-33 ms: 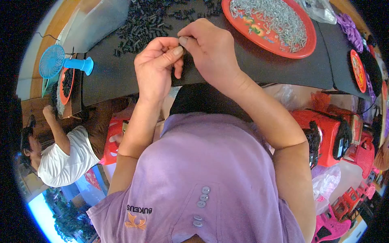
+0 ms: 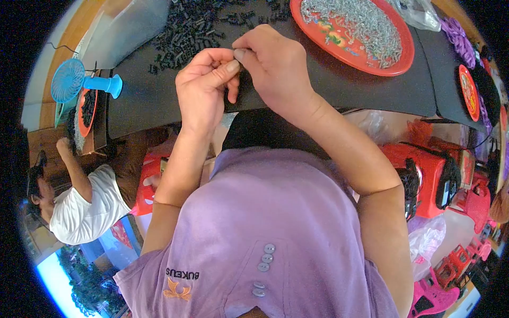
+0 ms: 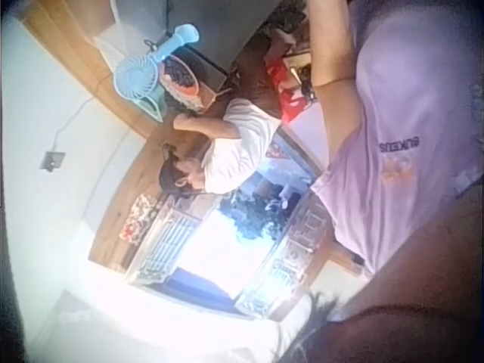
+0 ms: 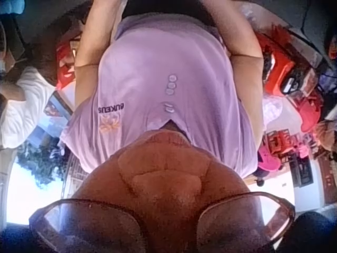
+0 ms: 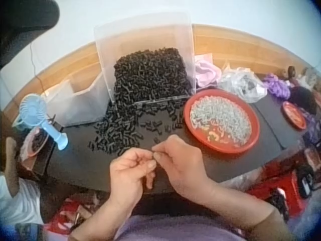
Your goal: The person assembles small plastic sleeves and metal pins by hand at a workbench.
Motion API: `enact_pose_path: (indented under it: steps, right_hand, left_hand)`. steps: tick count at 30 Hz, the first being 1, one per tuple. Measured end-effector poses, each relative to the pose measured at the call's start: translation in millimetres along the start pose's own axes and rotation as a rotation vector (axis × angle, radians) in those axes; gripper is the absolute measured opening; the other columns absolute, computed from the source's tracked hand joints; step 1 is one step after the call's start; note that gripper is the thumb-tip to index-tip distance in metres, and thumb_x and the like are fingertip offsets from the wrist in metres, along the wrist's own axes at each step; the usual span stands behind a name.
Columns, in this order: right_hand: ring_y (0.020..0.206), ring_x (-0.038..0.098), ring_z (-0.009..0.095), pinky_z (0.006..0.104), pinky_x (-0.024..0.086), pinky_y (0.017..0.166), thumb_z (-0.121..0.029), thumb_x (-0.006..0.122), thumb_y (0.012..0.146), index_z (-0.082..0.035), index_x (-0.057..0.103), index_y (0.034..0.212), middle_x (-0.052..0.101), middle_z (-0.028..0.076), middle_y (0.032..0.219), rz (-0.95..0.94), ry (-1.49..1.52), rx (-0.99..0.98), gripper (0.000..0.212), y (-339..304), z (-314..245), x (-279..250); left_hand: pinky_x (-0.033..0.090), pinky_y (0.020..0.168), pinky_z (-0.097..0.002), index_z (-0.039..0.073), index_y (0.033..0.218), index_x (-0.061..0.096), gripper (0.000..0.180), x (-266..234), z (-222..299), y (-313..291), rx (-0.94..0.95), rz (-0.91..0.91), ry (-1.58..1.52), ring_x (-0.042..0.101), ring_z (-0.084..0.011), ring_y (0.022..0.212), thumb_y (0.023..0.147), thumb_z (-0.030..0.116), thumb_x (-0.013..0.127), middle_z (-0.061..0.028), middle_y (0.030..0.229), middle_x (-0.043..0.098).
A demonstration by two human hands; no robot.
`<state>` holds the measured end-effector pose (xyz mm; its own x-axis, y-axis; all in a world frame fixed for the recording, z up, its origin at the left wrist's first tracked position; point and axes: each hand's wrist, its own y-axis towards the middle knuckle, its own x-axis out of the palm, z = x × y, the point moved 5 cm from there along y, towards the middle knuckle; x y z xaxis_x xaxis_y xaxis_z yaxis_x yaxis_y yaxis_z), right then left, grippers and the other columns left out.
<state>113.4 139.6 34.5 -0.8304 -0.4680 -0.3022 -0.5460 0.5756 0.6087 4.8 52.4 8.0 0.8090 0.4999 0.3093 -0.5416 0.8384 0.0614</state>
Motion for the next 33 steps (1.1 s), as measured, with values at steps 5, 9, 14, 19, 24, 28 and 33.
enact_pose_path:
  steps: [5, 9, 14, 19, 24, 28, 33]
  right_hand:
    - [0.069, 0.063, 0.029, 0.0343, 0.05, 0.06, -0.002, 0.065, 0.079, -0.001, 0.062, 0.095, 0.06, 0.013, 0.082, -0.021, -0.078, -0.131, 0.016, -2, -5, -1]
    - [0.067, 0.063, 0.028, 0.0337, 0.05, 0.059, -0.001, 0.065, 0.077, -0.002, 0.061, 0.096, 0.059, 0.012, 0.079, -0.059, -0.016, -0.112, 0.019, -3, -6, -4]
    - [0.061, 0.06, 0.023, 0.0339, 0.049, 0.055, -0.004, 0.068, 0.072, -0.004, 0.06, 0.103, 0.058, 0.009, 0.076, -0.17, 0.015, 0.084, 0.032, -9, -8, -2]
    - [0.06, 0.06, 0.023, 0.0338, 0.049, 0.054, -0.008, 0.071, 0.07, -0.006, 0.059, 0.105, 0.058, 0.008, 0.075, -0.127, -0.078, -0.014, 0.036, -6, -10, -1]
    - [0.061, 0.061, 0.023, 0.0339, 0.049, 0.054, -0.012, 0.073, 0.069, -0.007, 0.06, 0.104, 0.059, 0.008, 0.076, -0.154, -0.056, 0.044, 0.038, -7, -6, 1]
    - [0.064, 0.063, 0.023, 0.0349, 0.05, 0.055, -0.012, 0.074, 0.068, -0.006, 0.06, 0.104, 0.06, 0.008, 0.079, -0.11, -0.101, -0.019, 0.039, -8, -9, 4]
    - [0.07, 0.065, 0.025, 0.0354, 0.051, 0.058, -0.011, 0.073, 0.066, -0.007, 0.06, 0.101, 0.061, 0.008, 0.082, -0.071, -0.187, -0.101, 0.038, -7, -10, 7]
  left_hand:
    - [0.04, 0.04, -0.0211, -0.005, 0.09, 0.062, 0.01, 0, 2, 2, -0.036, -0.007, -0.048, 0.054, -0.01, 0.053, 0.083, 0.001, 0.067, -0.0058, 0.07, 0.06]
    - [0.042, 0.041, -0.0217, -0.004, 0.09, 0.063, 0.009, -1, 2, 3, -0.054, -0.012, -0.086, 0.055, -0.0106, 0.054, 0.083, 0.0, 0.067, -0.0061, 0.07, 0.061]
    - [0.044, 0.045, -0.0233, -0.004, 0.09, 0.062, 0.009, -2, 2, 4, -0.07, -0.038, -0.113, 0.057, -0.0122, 0.054, 0.083, -0.001, 0.066, -0.0065, 0.071, 0.061]
    - [0.049, 0.053, -0.0254, -0.005, 0.092, 0.063, 0.011, -5, 1, 6, -0.11, -0.084, -0.137, 0.059, -0.0148, 0.057, 0.083, 0.001, 0.066, -0.0085, 0.076, 0.063]
    - [0.052, 0.057, -0.0274, -0.005, 0.093, 0.063, 0.012, -7, 0, 7, -0.142, -0.101, -0.188, 0.063, -0.0172, 0.064, 0.084, 0.001, 0.065, -0.0101, 0.08, 0.064]
    - [0.053, 0.059, -0.029, -0.006, 0.094, 0.063, 0.011, -10, -1, 8, -0.161, -0.161, -0.233, 0.064, -0.0188, 0.067, 0.086, 0.002, 0.064, -0.0116, 0.084, 0.065]
    - [0.053, 0.061, -0.0294, -0.006, 0.094, 0.063, 0.011, -9, 3, 8, -0.146, -0.166, -0.241, 0.064, -0.0189, 0.068, 0.087, 0.002, 0.063, -0.012, 0.085, 0.065]
